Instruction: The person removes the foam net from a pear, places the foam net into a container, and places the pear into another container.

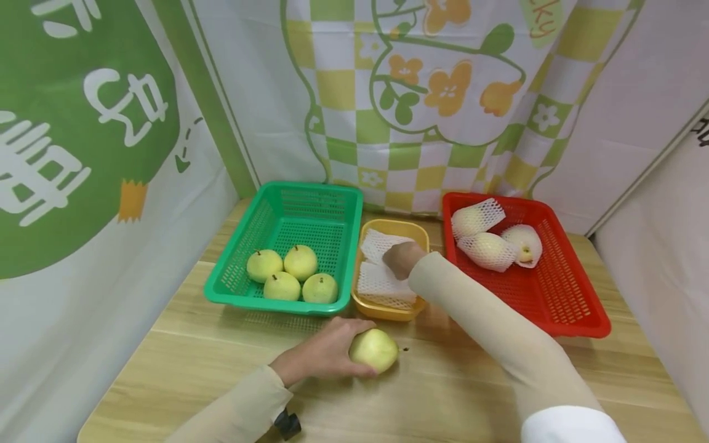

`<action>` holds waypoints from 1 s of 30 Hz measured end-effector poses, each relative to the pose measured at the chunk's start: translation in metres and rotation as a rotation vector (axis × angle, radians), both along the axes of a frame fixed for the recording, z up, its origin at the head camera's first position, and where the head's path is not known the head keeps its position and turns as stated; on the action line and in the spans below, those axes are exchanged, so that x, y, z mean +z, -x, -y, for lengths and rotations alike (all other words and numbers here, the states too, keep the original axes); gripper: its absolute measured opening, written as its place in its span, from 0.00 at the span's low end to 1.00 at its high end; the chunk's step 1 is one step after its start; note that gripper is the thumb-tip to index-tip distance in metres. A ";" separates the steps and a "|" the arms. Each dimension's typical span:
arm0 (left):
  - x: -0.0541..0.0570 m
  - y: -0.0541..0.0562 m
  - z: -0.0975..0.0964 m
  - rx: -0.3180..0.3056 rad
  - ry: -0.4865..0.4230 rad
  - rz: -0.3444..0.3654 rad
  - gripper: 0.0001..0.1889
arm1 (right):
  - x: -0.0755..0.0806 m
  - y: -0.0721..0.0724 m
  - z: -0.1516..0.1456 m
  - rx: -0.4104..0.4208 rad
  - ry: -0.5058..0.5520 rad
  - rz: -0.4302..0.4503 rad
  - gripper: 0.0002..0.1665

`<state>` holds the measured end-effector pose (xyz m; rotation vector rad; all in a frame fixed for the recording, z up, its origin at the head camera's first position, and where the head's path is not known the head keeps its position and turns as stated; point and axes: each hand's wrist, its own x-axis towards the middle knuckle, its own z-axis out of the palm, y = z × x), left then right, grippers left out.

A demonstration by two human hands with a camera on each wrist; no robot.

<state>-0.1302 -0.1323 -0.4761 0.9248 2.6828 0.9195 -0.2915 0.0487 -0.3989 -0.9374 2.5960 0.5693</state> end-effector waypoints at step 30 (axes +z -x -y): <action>0.003 0.003 -0.002 -0.013 0.023 0.025 0.42 | 0.016 0.009 0.009 -0.236 0.151 0.324 0.35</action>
